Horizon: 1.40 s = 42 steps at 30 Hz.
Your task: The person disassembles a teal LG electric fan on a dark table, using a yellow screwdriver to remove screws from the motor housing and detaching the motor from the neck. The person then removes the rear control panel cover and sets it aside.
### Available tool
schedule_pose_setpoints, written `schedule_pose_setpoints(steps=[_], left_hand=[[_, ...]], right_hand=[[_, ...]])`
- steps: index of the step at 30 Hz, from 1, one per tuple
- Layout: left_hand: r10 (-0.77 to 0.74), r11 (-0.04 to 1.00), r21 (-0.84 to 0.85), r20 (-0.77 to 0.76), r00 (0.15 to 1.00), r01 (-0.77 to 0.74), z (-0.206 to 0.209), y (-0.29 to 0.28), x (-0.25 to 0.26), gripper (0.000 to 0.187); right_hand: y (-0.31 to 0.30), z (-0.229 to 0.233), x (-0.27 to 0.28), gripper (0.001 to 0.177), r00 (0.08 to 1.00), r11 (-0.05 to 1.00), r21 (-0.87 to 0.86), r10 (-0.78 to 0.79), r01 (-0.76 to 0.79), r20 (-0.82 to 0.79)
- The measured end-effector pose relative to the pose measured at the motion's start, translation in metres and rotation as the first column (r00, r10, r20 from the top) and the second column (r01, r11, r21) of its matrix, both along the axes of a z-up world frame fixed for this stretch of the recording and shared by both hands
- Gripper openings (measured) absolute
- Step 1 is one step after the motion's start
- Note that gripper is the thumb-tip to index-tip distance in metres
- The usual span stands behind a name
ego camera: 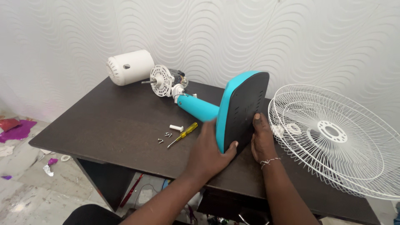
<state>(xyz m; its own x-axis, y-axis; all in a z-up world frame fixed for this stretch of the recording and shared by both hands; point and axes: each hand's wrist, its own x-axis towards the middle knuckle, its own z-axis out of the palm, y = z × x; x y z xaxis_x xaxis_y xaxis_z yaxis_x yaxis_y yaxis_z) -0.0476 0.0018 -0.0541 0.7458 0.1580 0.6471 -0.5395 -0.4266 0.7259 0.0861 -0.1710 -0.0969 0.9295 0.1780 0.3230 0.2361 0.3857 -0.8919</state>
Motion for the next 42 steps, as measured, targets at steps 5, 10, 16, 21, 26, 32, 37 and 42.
schedule_pose_setpoints(steps=[5, 10, 16, 21, 26, 32, 37, 42], left_hand=[[0.021, 1.000, -0.012, -0.027, 0.999, -0.021, -0.012, -0.001, 0.001, 0.051], [0.046, 0.999, 0.005, -0.100, 0.994, -0.045, -0.013, 0.000, 0.004, 0.053], [0.030, 1.000, 0.001, -0.060, 0.998, -0.030, -0.018, 0.001, 0.007, 0.052], [0.039, 0.999, 0.022, 0.017, 0.999, -0.040, -0.023, 0.001, 0.013, 0.053], [-0.002, 0.999, 0.032, -0.087, 0.996, 0.005, -0.031, 0.007, 0.014, 0.045], [0.152, 0.985, 0.085, -0.017, 0.988, -0.150, -0.038, -0.008, 0.028, 0.053], [0.099, 0.994, 0.044, -0.047, 0.994, -0.097, -0.048, -0.011, 0.036, 0.051], [0.100, 0.995, 0.027, 0.023, 0.995, -0.100, -0.051, -0.013, 0.042, 0.052]], right_hand=[[-0.008, -0.007, 0.006, 0.049, 0.999, 1.000, 0.003, 0.011, -0.011, -0.031], [-0.010, -0.019, 0.012, 0.049, 0.996, 0.995, -0.051, -0.084, 0.086, 0.042], [0.001, -0.017, -0.013, 0.049, 0.812, 0.754, -0.323, -0.468, 0.573, 0.348], [0.034, 0.002, -0.099, 0.032, 0.601, 0.630, -0.214, -0.500, 0.747, 0.624], [0.088, 0.038, -0.159, 0.024, 0.418, 0.573, -0.310, -0.062, 0.758, 0.906], [0.160, 0.055, -0.137, 0.022, 0.716, 0.374, -0.781, 0.329, 0.501, 0.616], [0.183, 0.048, -0.105, 0.021, 0.742, 0.262, -0.831, 0.374, 0.490, 0.556], [0.191, 0.042, -0.089, 0.016, 0.703, 0.222, -0.824, 0.435, 0.522, 0.563]])
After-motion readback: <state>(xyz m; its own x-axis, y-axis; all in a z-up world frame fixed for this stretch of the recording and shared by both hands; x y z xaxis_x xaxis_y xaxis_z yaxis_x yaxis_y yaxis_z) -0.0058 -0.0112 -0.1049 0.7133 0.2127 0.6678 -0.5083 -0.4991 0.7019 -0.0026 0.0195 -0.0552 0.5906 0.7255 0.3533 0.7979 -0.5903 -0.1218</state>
